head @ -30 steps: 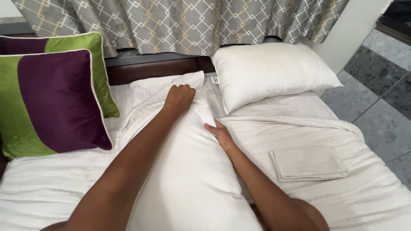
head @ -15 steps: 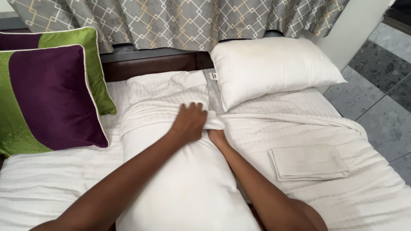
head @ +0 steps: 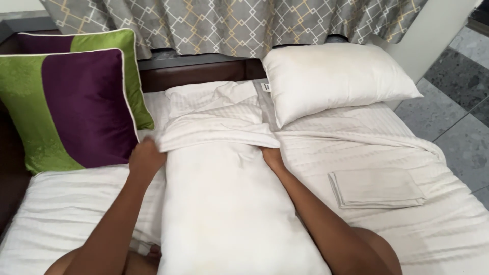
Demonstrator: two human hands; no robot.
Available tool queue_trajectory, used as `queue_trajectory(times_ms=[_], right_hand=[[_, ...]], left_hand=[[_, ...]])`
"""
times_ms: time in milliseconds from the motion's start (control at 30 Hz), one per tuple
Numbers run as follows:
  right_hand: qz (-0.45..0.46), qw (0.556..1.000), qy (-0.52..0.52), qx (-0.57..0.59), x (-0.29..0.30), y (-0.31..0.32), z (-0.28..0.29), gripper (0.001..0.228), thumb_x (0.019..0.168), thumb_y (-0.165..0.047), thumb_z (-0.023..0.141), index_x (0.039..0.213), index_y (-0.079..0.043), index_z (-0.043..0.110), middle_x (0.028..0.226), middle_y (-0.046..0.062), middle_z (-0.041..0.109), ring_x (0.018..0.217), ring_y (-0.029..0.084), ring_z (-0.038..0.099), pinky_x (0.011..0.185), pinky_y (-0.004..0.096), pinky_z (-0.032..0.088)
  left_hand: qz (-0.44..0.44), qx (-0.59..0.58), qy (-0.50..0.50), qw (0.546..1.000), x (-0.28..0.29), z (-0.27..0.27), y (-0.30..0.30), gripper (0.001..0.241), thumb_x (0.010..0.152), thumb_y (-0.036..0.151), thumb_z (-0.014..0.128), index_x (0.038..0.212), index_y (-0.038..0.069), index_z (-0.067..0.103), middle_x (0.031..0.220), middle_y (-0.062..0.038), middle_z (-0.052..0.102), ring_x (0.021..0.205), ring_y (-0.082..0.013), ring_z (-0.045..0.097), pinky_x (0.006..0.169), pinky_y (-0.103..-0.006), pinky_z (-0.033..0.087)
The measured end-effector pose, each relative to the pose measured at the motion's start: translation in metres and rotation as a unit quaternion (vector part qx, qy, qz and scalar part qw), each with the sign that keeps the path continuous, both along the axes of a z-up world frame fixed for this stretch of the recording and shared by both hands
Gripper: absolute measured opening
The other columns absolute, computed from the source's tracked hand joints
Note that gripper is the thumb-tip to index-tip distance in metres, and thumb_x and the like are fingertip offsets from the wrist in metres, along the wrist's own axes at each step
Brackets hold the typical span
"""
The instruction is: The person sits on a bed and puts white pillowcases onto two white pillows. They insert each pillow into a case, smooth the fabric, and adjust the corners before placing the finished pillows on the bed.
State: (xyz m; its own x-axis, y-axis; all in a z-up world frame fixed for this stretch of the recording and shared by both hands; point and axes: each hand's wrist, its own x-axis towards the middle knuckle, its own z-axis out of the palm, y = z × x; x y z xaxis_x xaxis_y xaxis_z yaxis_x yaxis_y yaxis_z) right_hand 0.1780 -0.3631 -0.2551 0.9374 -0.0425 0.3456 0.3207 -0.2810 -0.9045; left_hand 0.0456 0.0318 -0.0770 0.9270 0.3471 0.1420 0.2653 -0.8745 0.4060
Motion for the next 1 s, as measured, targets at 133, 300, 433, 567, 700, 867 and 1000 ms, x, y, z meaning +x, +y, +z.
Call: queue_trajectory(times_ms=[133,300,433,567,700,867,1000], right_hand=[[0.016,0.995,-0.089,-0.040,0.037,-0.009,-0.034,0.035,0.098,-0.018,0.067,0.127,0.000,0.067,0.128,0.018,0.071,0.123,0.027,0.065,0.102,0.036,0.051],[0.051,0.897,0.064,-0.433,-0.086,0.031,0.147,0.035,0.095,-0.007,0.052,0.121,0.007,0.070,0.124,0.028,0.072,0.119,0.038,0.069,0.106,0.044,0.052],[0.134,0.871,-0.048,-0.469,-0.180,0.131,0.229,0.065,0.096,-0.040,0.055,0.141,0.007,0.048,0.150,0.030,0.043,0.139,0.042,0.040,0.113,0.052,0.032],[0.154,0.788,0.016,-0.596,-0.166,0.202,0.225,0.085,0.102,-0.052,0.047,0.154,0.012,0.029,0.162,0.031,0.020,0.154,0.043,0.014,0.124,0.057,0.008],[0.060,0.816,0.078,-0.570,-0.152,0.232,0.274,0.074,0.095,-0.054,0.053,0.150,-0.006,0.044,0.156,0.021,0.038,0.146,0.038,0.032,0.118,0.057,0.020],[-0.005,0.883,0.003,-0.470,-0.104,0.221,0.200,0.038,0.083,-0.028,0.068,0.116,-0.009,0.073,0.123,0.015,0.070,0.118,0.032,0.063,0.101,0.046,0.048],[-0.060,0.923,-0.061,-0.375,-0.096,0.208,0.172,0.023,0.083,-0.017,0.071,0.103,-0.006,0.076,0.109,0.018,0.074,0.106,0.035,0.069,0.097,0.045,0.052]], left_hand=[[-0.050,-0.190,-0.115,0.974,0.024,-0.134,0.039,0.044,0.084,0.019,0.074,0.117,-0.007,0.064,0.102,-0.024,0.073,0.097,-0.0370,0.072,0.085,-0.0430,0.057],[-0.028,-0.371,-0.274,0.887,-0.006,-0.113,-0.013,0.033,0.089,0.010,0.063,0.119,-0.003,0.063,0.101,-0.019,0.074,0.091,-0.0267,0.070,0.083,-0.0358,0.054],[-0.004,-0.352,-0.288,0.890,-0.008,-0.093,-0.026,0.032,0.087,0.006,0.062,0.118,-0.002,0.064,0.099,-0.019,0.075,0.088,-0.0249,0.071,0.081,-0.0352,0.054],[-0.013,-0.374,-0.266,0.888,-0.014,-0.078,-0.028,0.030,0.086,0.004,0.061,0.116,-0.001,0.066,0.098,-0.018,0.075,0.081,-0.0238,0.070,0.077,-0.0348,0.054],[-0.020,-0.367,-0.265,0.892,-0.019,-0.070,-0.027,0.027,0.088,0.001,0.061,0.114,0.000,0.067,0.094,-0.018,0.075,0.082,-0.0236,0.070,0.077,-0.0355,0.054],[-0.042,-0.349,-0.262,0.899,-0.024,-0.059,-0.030,0.031,0.088,-0.004,0.054,0.117,-0.001,0.066,0.098,-0.022,0.074,0.088,-0.0313,0.072,0.080,-0.0400,0.054],[-0.101,-0.296,-0.201,0.928,-0.039,-0.025,-0.035,0.042,0.084,-0.009,0.051,0.125,-0.006,0.060,0.102,-0.030,0.071,0.096,-0.0417,0.071,0.083,-0.0473,0.054]])
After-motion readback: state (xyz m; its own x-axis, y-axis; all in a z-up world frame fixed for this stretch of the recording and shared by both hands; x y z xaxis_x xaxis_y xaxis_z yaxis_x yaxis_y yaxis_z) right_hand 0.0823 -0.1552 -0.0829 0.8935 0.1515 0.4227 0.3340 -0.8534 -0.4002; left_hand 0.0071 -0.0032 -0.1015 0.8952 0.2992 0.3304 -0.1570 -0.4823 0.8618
